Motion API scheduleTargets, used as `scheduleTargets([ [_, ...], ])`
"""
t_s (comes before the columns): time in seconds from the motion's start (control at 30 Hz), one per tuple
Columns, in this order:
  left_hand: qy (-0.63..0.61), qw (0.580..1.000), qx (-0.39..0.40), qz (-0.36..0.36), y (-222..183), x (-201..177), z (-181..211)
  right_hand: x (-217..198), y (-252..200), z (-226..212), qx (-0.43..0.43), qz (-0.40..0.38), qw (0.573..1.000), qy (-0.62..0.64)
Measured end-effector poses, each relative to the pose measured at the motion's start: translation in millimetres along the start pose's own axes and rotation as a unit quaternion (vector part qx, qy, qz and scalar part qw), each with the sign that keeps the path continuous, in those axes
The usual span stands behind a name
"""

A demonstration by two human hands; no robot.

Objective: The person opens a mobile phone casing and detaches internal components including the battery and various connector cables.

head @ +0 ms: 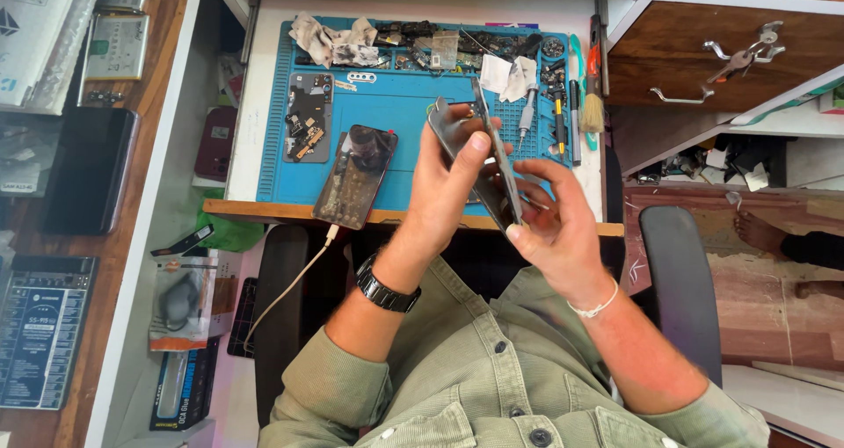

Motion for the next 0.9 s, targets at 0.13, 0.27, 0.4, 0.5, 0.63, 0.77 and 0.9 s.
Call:
scheduleTargets([
  [0.13,-0.015,0.999,0.040,0.002,-7.4,4.1,14.1,-7.5,3.1,-6.9,-0.028,0.053,0.998,0.015],
  [0.27,0.042,0.990,0.131,0.010,-29.6,12.5,34.9,-5.7,8.5,-16.8,-0.021,0.043,0.986,0.158],
  [0.4,0.056,0.984,0.168,0.019,-42.6,17.4,47.0,-1.5,8.6,-22.9,-0.013,0.018,0.987,0.157],
  [0.5,0.067,0.979,0.187,0.045,-42.4,14.6,55.1,-1.0,9.5,-24.9,-0.004,0.024,0.985,0.170],
  [0.63,0.012,0.984,0.169,0.058,-37.4,13.1,56.8,-6.3,12.0,-24.4,0.032,0.052,0.973,0.221],
  [0.77,-0.097,0.987,0.112,0.056,-29.3,5.7,55.0,-9.7,13.7,-22.1,0.079,0.042,0.955,0.283],
  [0.9,-0.200,0.975,0.038,0.091,-21.1,-8.1,53.0,-14.7,15.4,-22.1,0.088,0.047,0.942,0.319],
])
Point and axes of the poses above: each hand's wrist, its own y-axis towards the middle knuckle, its own x-axis out of the palm, z = x × y, the point moved 8 cm from there along y, towards the middle knuckle, and after that the axes turned 12 degrees about z, right-handed, at the moved point
